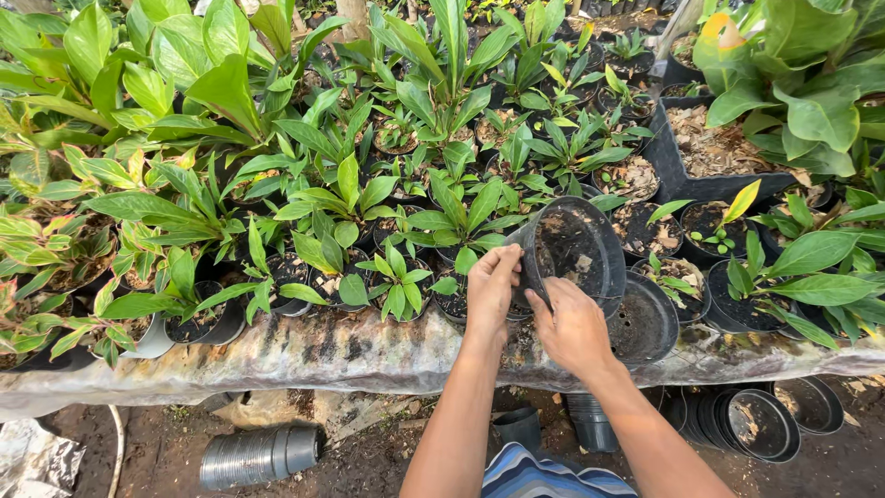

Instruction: The person cleans plastic pots by wiping and rubbing dirt and debris from their interiors by hand.

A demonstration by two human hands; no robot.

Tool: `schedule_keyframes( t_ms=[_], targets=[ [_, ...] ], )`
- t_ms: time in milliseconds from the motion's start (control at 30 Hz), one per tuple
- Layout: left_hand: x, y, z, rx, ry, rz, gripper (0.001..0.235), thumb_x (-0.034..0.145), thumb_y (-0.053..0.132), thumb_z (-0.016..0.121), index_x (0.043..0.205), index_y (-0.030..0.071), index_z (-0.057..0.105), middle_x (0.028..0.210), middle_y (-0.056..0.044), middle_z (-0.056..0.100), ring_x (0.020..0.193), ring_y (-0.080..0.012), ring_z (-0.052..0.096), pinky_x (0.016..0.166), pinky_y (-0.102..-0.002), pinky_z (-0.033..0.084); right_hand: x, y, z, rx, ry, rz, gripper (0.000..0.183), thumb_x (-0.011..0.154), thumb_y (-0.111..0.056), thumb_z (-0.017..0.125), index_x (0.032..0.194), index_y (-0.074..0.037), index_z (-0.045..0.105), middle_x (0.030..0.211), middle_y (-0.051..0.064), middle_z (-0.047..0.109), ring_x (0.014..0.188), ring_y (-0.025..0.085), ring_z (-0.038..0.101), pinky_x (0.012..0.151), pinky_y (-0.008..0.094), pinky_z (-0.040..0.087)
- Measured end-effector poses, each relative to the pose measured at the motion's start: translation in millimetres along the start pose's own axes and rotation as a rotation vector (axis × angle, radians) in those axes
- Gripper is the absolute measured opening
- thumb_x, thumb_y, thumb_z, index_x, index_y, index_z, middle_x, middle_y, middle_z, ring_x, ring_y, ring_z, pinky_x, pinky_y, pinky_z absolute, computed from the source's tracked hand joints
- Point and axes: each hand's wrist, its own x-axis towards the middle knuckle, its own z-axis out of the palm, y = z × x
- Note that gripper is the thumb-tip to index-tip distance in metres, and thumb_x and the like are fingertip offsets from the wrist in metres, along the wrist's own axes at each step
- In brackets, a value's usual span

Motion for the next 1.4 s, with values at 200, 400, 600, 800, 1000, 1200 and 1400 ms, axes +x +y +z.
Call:
schedule_keyframes(
  t_ms=[200, 400, 600, 800, 1000, 1200, 1400],
  targets=[
    [-45.8, 58.4, 14.9, 0.467, 0.106, 0.506, 0.011, 0.091, 0.015, 0.077, 0.096, 0.007, 0.071, 0.09, 0.0, 0.065, 0.074, -0.0106, 0.055, 0.065, -0.027, 0.045, -2.4, 7.4, -3.9, -0.037, -0.04, -0.017, 0.019, 0.095, -0.021, 0.064, 0.095, -0.002, 0.066, 0.089, 0.016, 0.066, 0.088, 0.04, 0.063, 0.074, 0.05, 0.051],
    [-54.4, 92.3, 21.5, 0.87, 0.048, 0.625, 0.016, 0.085, 0.016, 0.08, 0.1, 0.011, 0.079, 0.092, -0.005, 0.069, 0.073, -0.0198, 0.062, 0.065, -0.031, 0.05, -3.9, 8.3, -1.6, -0.046, -0.076, -0.011, 0.018, 0.091, -0.018, 0.066, 0.096, -0.001, 0.067, 0.09, 0.017, 0.067, 0.088, 0.04, 0.064, 0.073, 0.049, 0.052],
    [-50.2, 100.3, 14.4, 0.935, -0.019, 0.601, 0.01, 0.09, 0.015, 0.075, 0.098, 0.009, 0.075, 0.097, -0.005, 0.07, 0.074, -0.0231, 0.066, 0.065, -0.033, 0.052, 1.7, 8.9, 0.2, -0.111, -0.119, -0.065, 0.02, 0.091, -0.017, 0.066, 0.098, 0.001, 0.068, 0.09, 0.017, 0.067, 0.088, 0.039, 0.064, 0.077, 0.049, 0.052],
    [-37.2, 97.7, 2.4, 1.061, -0.132, 0.947, 0.009, 0.096, 0.008, 0.067, 0.102, 0.003, 0.062, 0.101, -0.013, 0.061, 0.093, -0.0344, 0.064, 0.078, -0.04, 0.051, 14.7, 8.5, -5.7, -0.183, -0.18, -0.126, 0.019, 0.09, -0.017, 0.065, 0.098, 0.0, 0.068, 0.092, 0.015, 0.068, 0.092, 0.037, 0.064, 0.082, 0.047, 0.053],
    [-15.8, 103.6, -13.9, 1.641, -0.304, 1.021, 0.012, 0.091, 0.015, 0.062, 0.097, 0.005, 0.06, 0.095, -0.011, 0.055, 0.092, -0.0298, 0.058, 0.077, -0.041, 0.045, 40.5, 24.4, -19.6, -0.435, -0.434, -0.259, 0.018, 0.087, -0.014, 0.064, 0.102, -0.004, 0.069, 0.105, 0.011, 0.072, 0.099, 0.032, 0.065, 0.079, 0.048, 0.053],
    [8.7, 99.3, -12.8, 2.084, -0.644, 1.152, 0.017, 0.088, 0.021, 0.059, 0.097, 0.01, 0.068, 0.099, -0.006, 0.061, 0.098, -0.0233, 0.06, 0.084, -0.04, 0.045, 59.4, 29.6, -24.6, -0.845, -0.727, -0.488, 0.017, 0.091, -0.018, 0.059, 0.099, -0.013, 0.073, 0.106, 0.004, 0.071, 0.111, 0.023, 0.062, 0.088, 0.047, 0.049],
    [18.0, 81.2, -4.8, 2.298, -1.075, 0.958, 0.024, 0.093, 0.025, 0.056, 0.1, 0.012, 0.075, 0.11, -0.006, 0.067, 0.108, -0.0228, 0.062, 0.09, -0.04, 0.044, 52.4, 18.4, -20.8, -0.884, -0.814, -0.699, 0.019, 0.09, -0.021, 0.058, 0.096, -0.011, 0.073, 0.104, 0.006, 0.07, 0.114, 0.026, 0.059, 0.09, 0.051, 0.046]
  ],
)
